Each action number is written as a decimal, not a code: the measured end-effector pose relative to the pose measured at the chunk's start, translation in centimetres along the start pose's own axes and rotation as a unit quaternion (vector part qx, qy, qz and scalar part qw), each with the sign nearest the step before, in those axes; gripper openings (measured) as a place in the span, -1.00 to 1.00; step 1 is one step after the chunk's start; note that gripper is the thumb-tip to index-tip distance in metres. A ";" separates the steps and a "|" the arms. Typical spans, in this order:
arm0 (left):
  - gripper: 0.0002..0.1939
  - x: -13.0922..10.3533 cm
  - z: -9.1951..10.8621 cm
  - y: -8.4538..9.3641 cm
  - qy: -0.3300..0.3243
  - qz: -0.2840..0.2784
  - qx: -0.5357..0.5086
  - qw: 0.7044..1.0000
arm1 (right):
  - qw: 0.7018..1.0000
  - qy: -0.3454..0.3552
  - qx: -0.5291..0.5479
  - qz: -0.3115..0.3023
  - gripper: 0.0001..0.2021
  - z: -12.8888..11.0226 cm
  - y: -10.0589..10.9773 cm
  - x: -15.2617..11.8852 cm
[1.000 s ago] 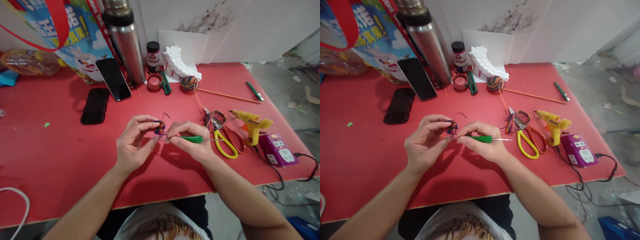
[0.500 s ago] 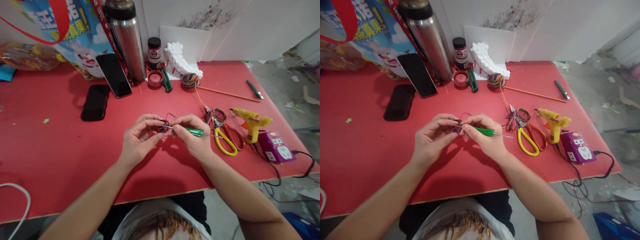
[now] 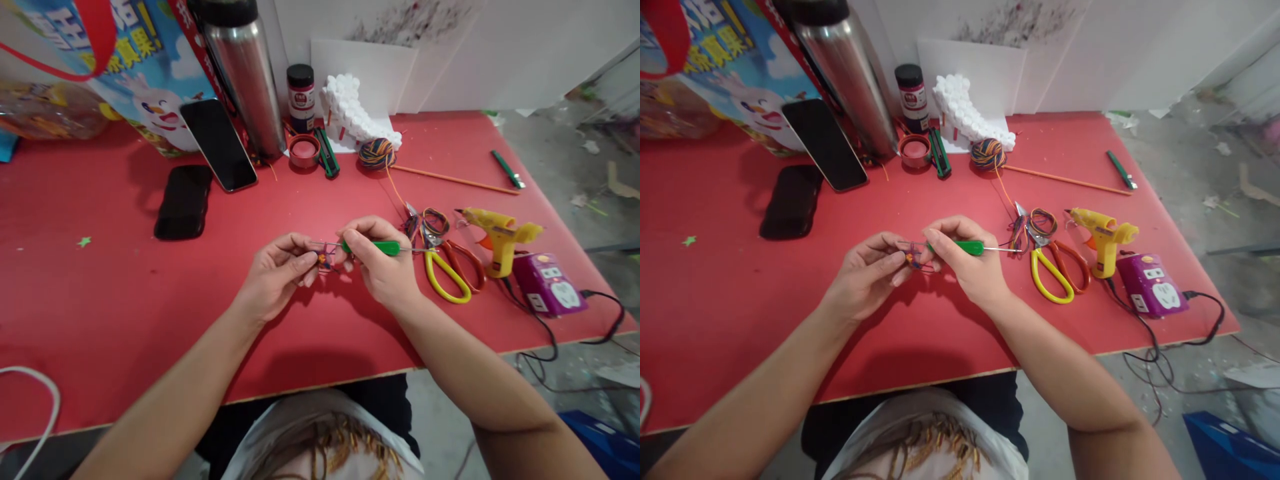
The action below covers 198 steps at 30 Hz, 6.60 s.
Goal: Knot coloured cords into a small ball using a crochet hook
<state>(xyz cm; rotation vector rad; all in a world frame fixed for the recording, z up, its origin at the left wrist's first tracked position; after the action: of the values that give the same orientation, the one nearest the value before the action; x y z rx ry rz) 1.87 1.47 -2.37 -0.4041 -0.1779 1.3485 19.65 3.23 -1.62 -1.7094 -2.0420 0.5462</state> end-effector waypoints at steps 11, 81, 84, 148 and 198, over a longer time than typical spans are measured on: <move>-0.77 0.0 0.2 -0.8 0.092 -0.050 -0.081 0.991 | 0.998 -0.038 0.036 -0.019 -0.84 0.4 -0.4 -0.1; -0.87 -0.1 -0.2 -0.6 0.076 -0.055 -0.072 0.993 | 0.996 -0.059 0.064 0.006 -0.78 -0.2 0.1 0.9; -0.89 -0.2 0.0 -0.7 0.059 -0.062 -0.077 0.993 | 0.997 -0.040 0.063 -0.011 -0.77 0.0 0.3 0.8; -0.79 -0.3 0.3 -0.6 0.061 0.004 -0.036 0.998 | 0.978 -0.154 0.133 -0.049 -0.63 0.8 0.1 0.8; -0.76 -0.5 0.3 -0.5 0.166 -0.084 -0.076 0.980 | 0.994 -0.035 -0.012 -0.107 -0.82 -0.5 1.0 0.6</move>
<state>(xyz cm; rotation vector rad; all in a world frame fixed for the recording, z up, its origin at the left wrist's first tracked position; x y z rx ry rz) 2.13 0.97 -1.87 -0.7199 -0.0354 1.0877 20.67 4.03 -1.74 -1.4791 -2.2549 0.5205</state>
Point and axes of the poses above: each hand's wrist, its own x-axis towards the middle knuckle, its own y-axis out of the back of the hand, z = x × y, the point moved 2 cm from there along x, towards the middle knuckle, and after that the axes turned 11 degrees about x, right-handed, at the moved point
